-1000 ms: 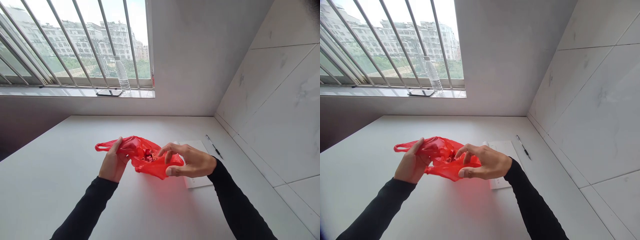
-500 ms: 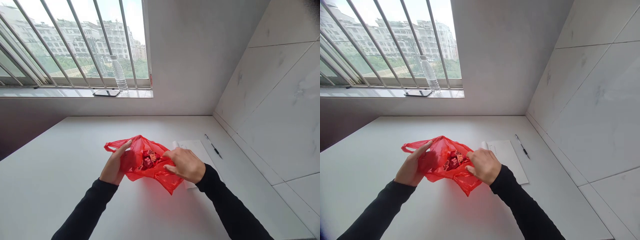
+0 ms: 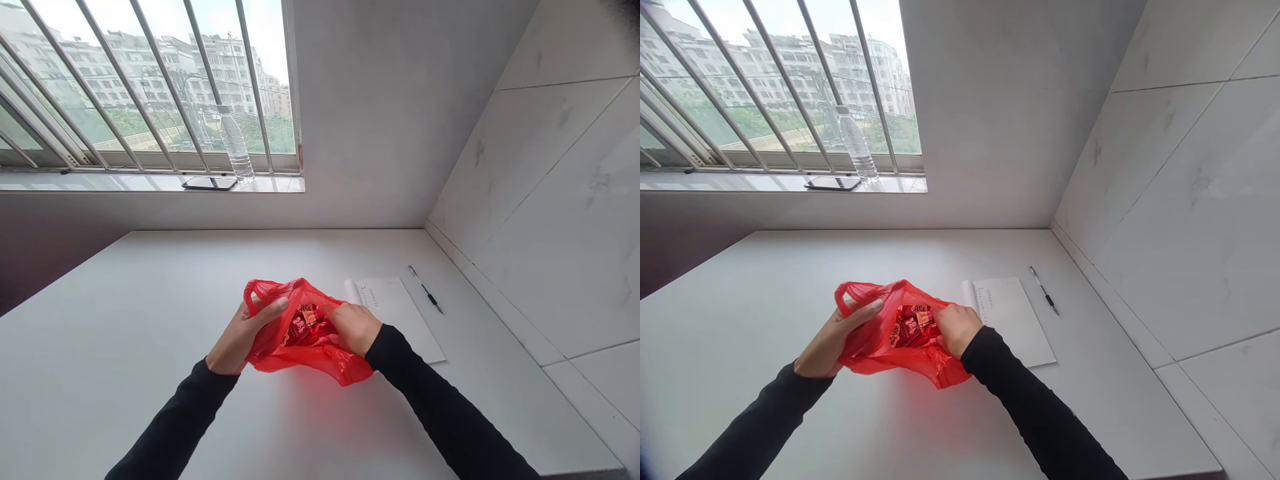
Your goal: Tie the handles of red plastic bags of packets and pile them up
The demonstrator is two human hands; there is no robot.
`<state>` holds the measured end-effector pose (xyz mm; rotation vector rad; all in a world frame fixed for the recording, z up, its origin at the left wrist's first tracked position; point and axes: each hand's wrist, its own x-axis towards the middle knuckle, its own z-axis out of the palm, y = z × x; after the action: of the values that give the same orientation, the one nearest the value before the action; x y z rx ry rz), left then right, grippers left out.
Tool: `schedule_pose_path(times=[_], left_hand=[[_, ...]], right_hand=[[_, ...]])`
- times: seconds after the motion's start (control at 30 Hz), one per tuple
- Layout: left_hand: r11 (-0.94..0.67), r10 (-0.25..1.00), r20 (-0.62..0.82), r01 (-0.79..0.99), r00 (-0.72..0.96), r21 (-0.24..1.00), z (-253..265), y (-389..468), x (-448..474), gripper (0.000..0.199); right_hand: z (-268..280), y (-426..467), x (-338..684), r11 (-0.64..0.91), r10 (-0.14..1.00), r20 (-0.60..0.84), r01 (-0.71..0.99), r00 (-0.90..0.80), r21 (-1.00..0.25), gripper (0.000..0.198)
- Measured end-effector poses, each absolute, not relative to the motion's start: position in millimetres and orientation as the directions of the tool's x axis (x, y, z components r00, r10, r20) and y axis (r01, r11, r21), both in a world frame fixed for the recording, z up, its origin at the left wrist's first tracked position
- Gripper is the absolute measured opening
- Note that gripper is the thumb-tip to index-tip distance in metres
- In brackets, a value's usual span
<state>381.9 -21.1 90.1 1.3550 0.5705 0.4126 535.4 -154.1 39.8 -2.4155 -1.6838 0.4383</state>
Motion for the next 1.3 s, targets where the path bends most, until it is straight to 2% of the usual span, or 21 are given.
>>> schedule_pose_path(times=[0.07, 0.13, 0.23, 0.37, 0.47, 0.6, 0.73, 0.83, 1.03, 1.3], left_hand=[[0.16, 0.557, -0.143, 0.064, 0.818, 0.985, 88.0, -21.3, 381.8, 0.033], [0.16, 0.539, -0.144, 0.067, 0.83, 0.985, 87.3, -20.9, 381.7, 0.033], [0.151, 0.565, -0.124, 0.046, 0.816, 0.987, 88.1, -20.7, 381.5, 0.033], [0.141, 0.595, -0.108, 0.029, 0.797, 0.99, 89.7, -22.4, 381.0, 0.033], [0.147, 0.624, -0.102, 0.013, 0.775, 0.989, 91.0, -24.2, 381.2, 0.034], [0.15, 0.649, -0.087, -0.015, 0.755, 0.989, 92.8, -25.2, 381.6, 0.029], [0.152, 0.647, -0.092, -0.01, 0.757, 0.988, 91.8, -23.0, 381.4, 0.027], [0.167, 0.622, -0.119, 0.018, 0.774, 0.986, 89.9, -20.8, 381.5, 0.029], [0.14, 0.659, -0.059, -0.045, 0.75, 0.989, 91.0, -21.8, 382.1, 0.027], [0.141, 0.635, -0.058, -0.042, 0.77, 0.989, 87.8, -16.6, 382.8, 0.029]], right_hand=[[37.2, -152.5, 534.4, -0.373, 0.928, -0.149, 0.879, 0.343, -0.298, 0.04], [36.2, -150.4, 533.4, -0.403, 0.915, -0.141, 0.868, 0.378, -0.291, 0.035], [39.0, -148.2, 533.0, -0.466, 0.884, -0.115, 0.84, 0.452, -0.279, 0.026], [45.1, -148.0, 534.9, -0.499, 0.864, -0.085, 0.819, 0.497, -0.285, 0.027], [45.9, -150.1, 538.1, -0.461, 0.884, -0.076, 0.836, 0.461, -0.298, 0.028], [44.6, -156.0, 541.7, -0.38, 0.925, -0.11, 0.876, 0.364, -0.299, 0.02], [44.9, -162.8, 540.6, -0.259, 0.962, -0.17, 0.913, 0.214, -0.316, 0.008], [46.3, -165.7, 538.5, -0.196, 0.974, -0.175, 0.92, 0.143, -0.34, 0.01], [53.8, -167.1, 538.7, -0.232, 0.968, -0.169, 0.921, 0.186, -0.314, 0.008], [50.9, -164.0, 535.2, -0.259, 0.962, -0.168, 0.916, 0.216, -0.306, 0.008]])
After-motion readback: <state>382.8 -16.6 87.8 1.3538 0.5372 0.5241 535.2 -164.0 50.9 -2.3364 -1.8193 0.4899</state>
